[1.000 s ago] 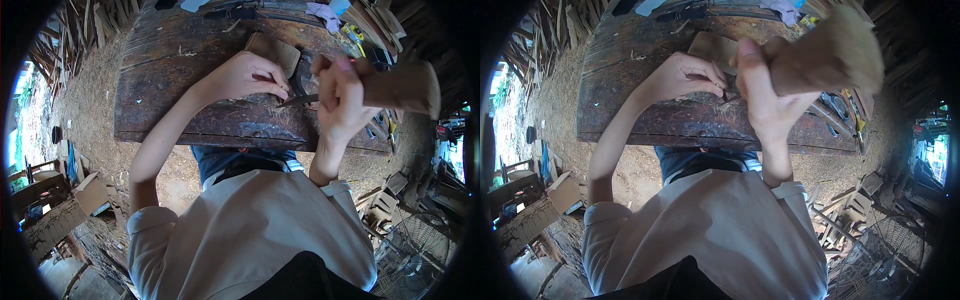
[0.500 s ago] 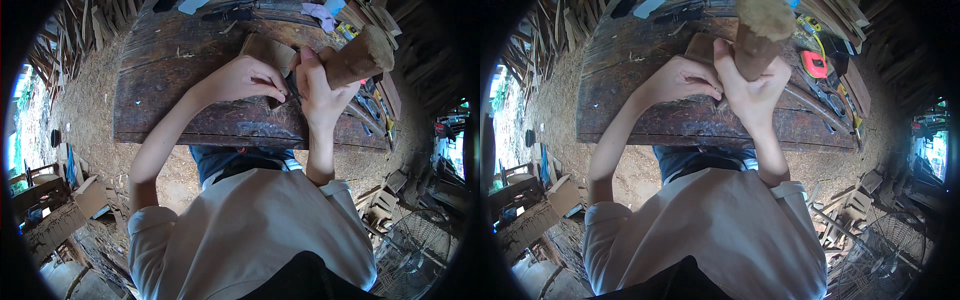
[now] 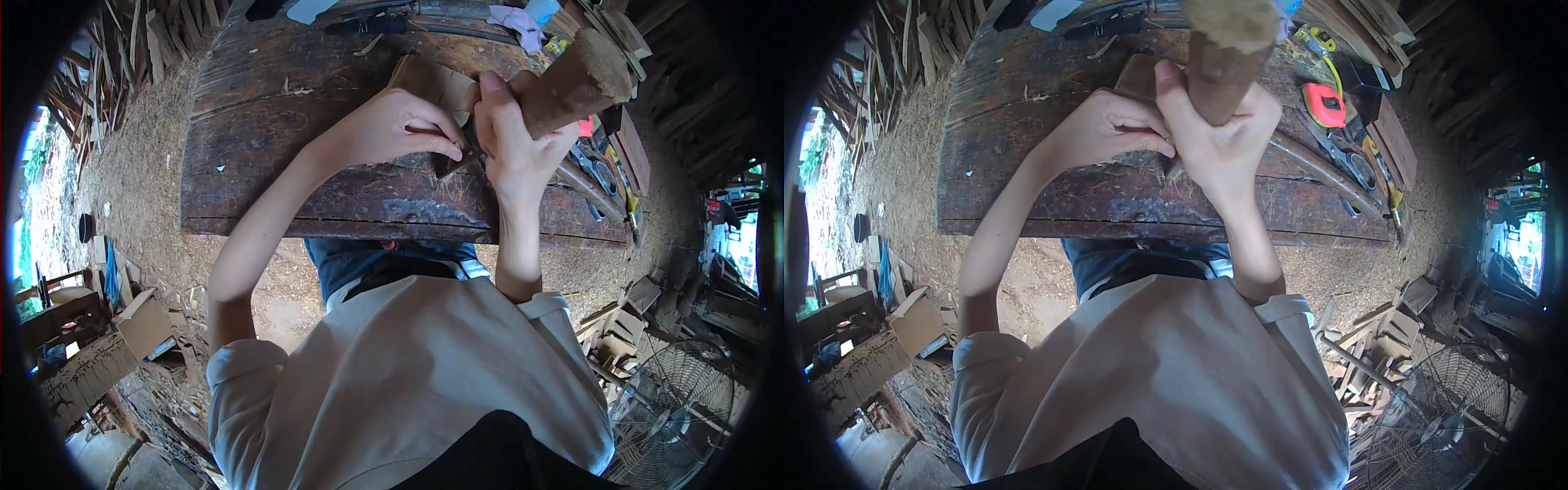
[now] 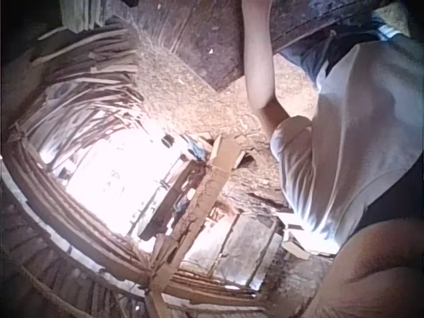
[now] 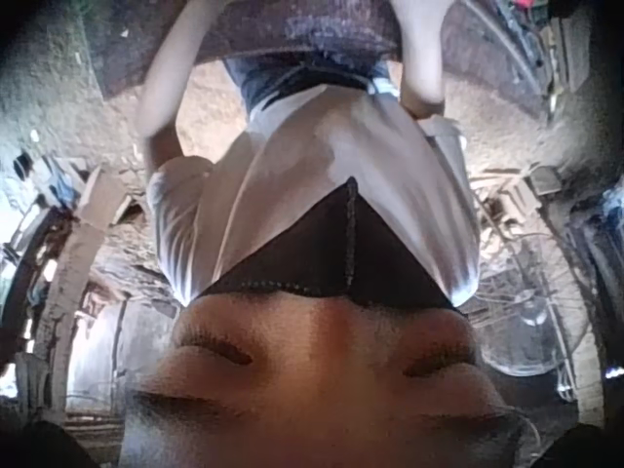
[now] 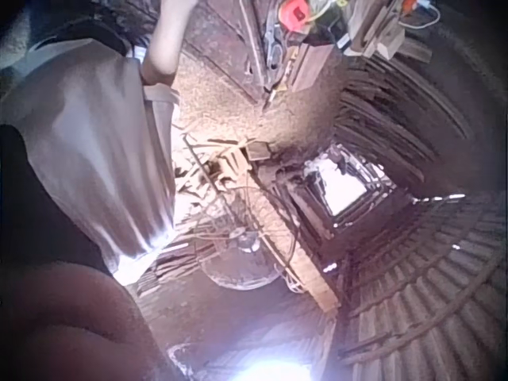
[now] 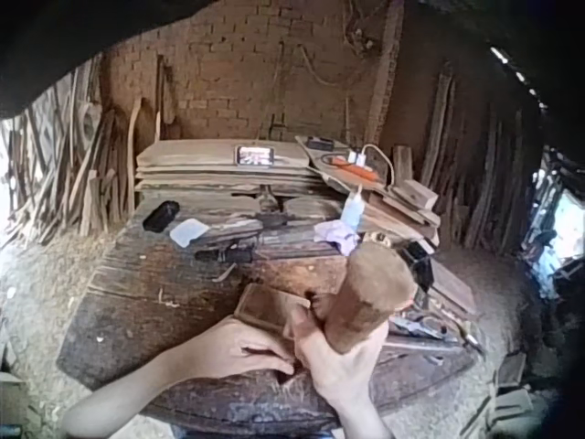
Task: The recorder uses a chisel and a wooden mallet to shape a small piece of wood on a workbench.
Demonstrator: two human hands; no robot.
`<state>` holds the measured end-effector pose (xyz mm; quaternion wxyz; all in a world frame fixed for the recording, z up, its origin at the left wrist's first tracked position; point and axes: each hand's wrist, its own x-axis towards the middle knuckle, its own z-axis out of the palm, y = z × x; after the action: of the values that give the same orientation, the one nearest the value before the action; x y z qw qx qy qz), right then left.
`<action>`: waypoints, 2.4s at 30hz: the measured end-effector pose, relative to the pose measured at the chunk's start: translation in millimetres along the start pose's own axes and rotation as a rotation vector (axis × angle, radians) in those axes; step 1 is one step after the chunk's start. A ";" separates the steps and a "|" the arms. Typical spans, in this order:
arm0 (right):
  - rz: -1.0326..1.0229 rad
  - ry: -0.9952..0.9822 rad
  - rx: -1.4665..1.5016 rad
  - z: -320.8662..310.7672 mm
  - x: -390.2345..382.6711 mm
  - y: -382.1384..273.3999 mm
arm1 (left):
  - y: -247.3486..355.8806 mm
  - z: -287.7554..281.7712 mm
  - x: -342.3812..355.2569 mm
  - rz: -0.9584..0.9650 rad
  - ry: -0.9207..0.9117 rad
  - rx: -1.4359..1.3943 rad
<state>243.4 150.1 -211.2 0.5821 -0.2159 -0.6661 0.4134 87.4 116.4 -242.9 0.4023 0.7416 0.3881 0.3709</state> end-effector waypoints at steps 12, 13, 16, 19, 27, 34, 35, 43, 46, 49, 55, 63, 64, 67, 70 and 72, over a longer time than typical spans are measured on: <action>-0.066 -0.017 -0.043 -6.6 7.5 -6.8 | -4.6 -4.7 3.6 0.057 0.018 0.016; -0.064 -0.021 -0.042 -6.9 5.2 -2.8 | -5.2 -4.2 2.1 0.055 0.022 0.015; -0.075 -0.032 0.024 -6.1 2.1 0.8 | -9.6 -3.5 -0.4 0.057 0.010 -0.024; -0.058 0.005 0.183 -6.1 5.6 -11.8 | -11.9 -4.7 -0.7 0.064 0.032 -0.027; -0.031 0.040 0.002 2.0 7.7 -2.6 | -11.1 -8.3 -1.0 0.062 0.043 0.075; 0.137 0.218 0.141 5.9 20.0 -2.1 | -11.6 -8.5 1.8 0.076 0.018 0.038; 0.128 0.202 0.172 5.9 19.6 -1.8 | -11.5 -9.1 1.5 0.058 0.007 0.024; 0.027 0.182 0.202 7.7 23.1 -22.9 | -16.5 -7.3 1.0 0.064 0.010 -0.035; 0.024 0.149 0.103 13.2 21.1 -9.3 | -15.1 -8.0 0.9 0.036 -0.008 -0.028; 0.024 0.102 0.025 8.5 16.7 -3.0 | -15.8 -8.3 -0.4 0.040 -0.016 -0.011; -0.029 0.039 0.057 6.3 17.9 -10.3 | -14.9 -9.6 1.2 0.028 0.013 -0.001; -0.007 0.016 0.091 4.2 13.9 -2.3 | -15.2 -9.3 1.2 0.010 -0.010 -0.022; 0.001 -0.003 0.066 6.6 12.2 0.3 | -15.1 -9.3 0.8 0.011 -0.013 -0.022; -0.173 -0.085 0.182 -3.5 16.7 -2.0 | -16.0 -9.2 0.4 0.028 0.010 -0.015; -0.349 -0.112 -0.093 -3.7 15.0 1.9 | -17.6 -10.3 1.2 0.021 0.022 -0.023; -0.238 -0.071 -0.176 3.1 12.5 -6.8 | -13.7 -10.7 -0.1 0.023 0.028 0.048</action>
<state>238.8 155.0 -198.3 0.5821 -0.1706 -0.7407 0.2888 74.4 124.8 -250.7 0.3748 0.7500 0.3941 0.3766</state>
